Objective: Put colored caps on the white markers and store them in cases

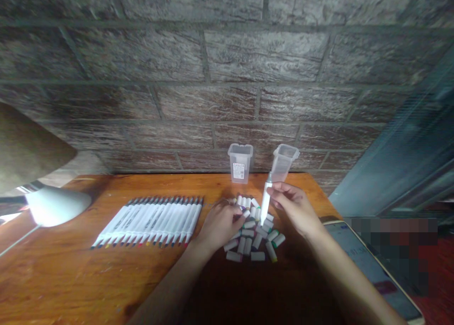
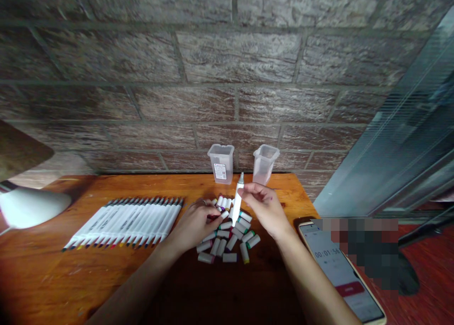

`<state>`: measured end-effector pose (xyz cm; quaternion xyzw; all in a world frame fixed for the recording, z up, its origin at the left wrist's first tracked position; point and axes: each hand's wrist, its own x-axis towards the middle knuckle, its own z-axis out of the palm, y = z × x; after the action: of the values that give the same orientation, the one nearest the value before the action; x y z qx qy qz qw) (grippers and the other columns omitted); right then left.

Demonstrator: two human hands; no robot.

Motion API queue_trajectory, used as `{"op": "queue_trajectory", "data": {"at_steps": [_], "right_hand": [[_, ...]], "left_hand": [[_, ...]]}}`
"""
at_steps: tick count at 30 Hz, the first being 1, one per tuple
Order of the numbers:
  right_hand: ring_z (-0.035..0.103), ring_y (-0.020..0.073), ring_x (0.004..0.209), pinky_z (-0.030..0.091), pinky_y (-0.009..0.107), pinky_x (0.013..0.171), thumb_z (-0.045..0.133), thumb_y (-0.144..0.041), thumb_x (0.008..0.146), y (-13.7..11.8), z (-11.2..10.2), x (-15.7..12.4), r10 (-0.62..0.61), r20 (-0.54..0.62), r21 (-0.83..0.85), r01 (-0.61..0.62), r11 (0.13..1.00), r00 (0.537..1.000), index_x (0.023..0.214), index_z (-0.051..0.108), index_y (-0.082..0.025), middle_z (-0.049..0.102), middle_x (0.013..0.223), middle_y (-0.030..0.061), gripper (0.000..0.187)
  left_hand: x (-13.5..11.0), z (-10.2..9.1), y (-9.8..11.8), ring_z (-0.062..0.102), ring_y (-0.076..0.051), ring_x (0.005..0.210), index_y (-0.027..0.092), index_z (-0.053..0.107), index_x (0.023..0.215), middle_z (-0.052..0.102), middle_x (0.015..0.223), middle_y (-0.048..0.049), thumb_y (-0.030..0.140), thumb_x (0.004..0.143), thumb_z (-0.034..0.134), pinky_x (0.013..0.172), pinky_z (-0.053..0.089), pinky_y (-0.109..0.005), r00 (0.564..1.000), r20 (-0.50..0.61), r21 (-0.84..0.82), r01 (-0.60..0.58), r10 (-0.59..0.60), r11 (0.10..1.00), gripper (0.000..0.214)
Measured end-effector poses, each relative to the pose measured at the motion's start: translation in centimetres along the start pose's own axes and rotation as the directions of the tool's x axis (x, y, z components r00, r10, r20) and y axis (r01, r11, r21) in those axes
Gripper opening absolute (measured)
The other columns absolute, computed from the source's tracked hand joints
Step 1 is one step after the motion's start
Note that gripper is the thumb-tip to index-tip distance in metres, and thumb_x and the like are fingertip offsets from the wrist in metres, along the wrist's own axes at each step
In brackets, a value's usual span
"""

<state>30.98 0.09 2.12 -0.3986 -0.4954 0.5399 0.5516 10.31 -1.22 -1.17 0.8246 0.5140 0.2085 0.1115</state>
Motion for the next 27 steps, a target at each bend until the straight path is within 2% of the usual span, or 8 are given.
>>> {"op": "queue_trajectory", "data": {"at_steps": [4,9,15,21,24,27], "right_hand": [[0.04,0.0067,0.055,0.034,0.023,0.058,0.086,-0.042,0.067,-0.02,0.17,-0.09,-0.001,0.021,0.001,0.001,1.0,1.0,0.075,0.075,-0.018,0.056,0.062,-0.0042,0.027],[0.04,0.0065,0.054,0.031,0.022,0.055,0.084,-0.042,0.069,0.27,-0.06,0.0,0.016,0.024,-0.002,-0.016,1.0,1.0,0.079,0.075,-0.017,0.055,0.061,-0.0044,0.028],[0.039,0.0062,0.054,0.032,0.022,0.053,0.084,-0.043,0.069,0.11,0.05,-0.11,0.01,0.031,0.0,-0.01,1.0,0.999,0.079,0.073,-0.016,0.056,0.062,-0.0036,0.031],[0.04,0.0063,0.053,0.034,0.021,0.053,0.083,-0.043,0.069,-0.03,0.23,-0.18,0.011,0.04,0.002,-0.011,1.0,0.999,0.079,0.073,-0.016,0.057,0.063,-0.0032,0.03],[0.04,0.0062,0.053,0.033,0.021,0.052,0.084,-0.043,0.069,0.07,0.16,-0.15,0.018,0.038,0.017,-0.019,1.0,0.999,0.079,0.073,-0.016,0.057,0.063,-0.0029,0.031],[0.038,0.0055,0.052,0.028,0.02,0.05,0.084,-0.043,0.069,0.14,0.02,-0.07,0.027,0.039,0.039,-0.029,0.999,0.999,0.079,0.072,-0.016,0.054,0.062,-0.0036,0.032]], "left_hand": [[-0.05,-0.04,0.09,0.064,-0.022,0.09,0.02,0.073,0.074,0.072,0.087,-0.0055,0.026,0.091,0.061,0.083,0.046,-0.033,1.0,-0.001,0.016,0.018,-0.018,1.0,0.022],[-0.29,-0.15,-0.15,0.064,-0.021,0.094,0.022,0.075,0.081,0.073,0.09,-0.0052,0.024,0.091,0.061,0.088,0.046,-0.033,0.999,-0.031,0.029,0.035,-0.034,0.999,0.018],[-0.19,0.01,0.2,0.064,-0.023,0.099,0.022,0.076,0.083,0.074,0.095,-0.0062,0.036,0.093,0.061,0.091,0.046,-0.035,0.999,-0.027,0.014,0.019,-0.019,1.0,0.023],[-0.04,0.11,0.23,0.065,-0.022,0.09,0.02,0.073,0.077,0.073,0.088,-0.0066,0.03,0.093,0.06,0.085,0.046,-0.035,0.999,-0.033,0.015,-0.013,0.013,1.0,0.023],[-0.15,-0.29,0.13,0.065,-0.022,0.09,0.02,0.073,0.082,0.074,0.091,-0.0064,0.026,0.093,0.059,0.084,0.046,-0.035,0.998,-0.06,-0.008,-0.008,0.008,1.0,0.018],[-0.42,-0.58,-0.3,0.066,-0.024,0.095,0.022,0.073,0.092,0.075,0.098,-0.0058,0.029,0.095,0.057,0.087,0.047,-0.037,0.995,-0.093,-0.044,0.022,-0.026,0.999,0.018]]}}
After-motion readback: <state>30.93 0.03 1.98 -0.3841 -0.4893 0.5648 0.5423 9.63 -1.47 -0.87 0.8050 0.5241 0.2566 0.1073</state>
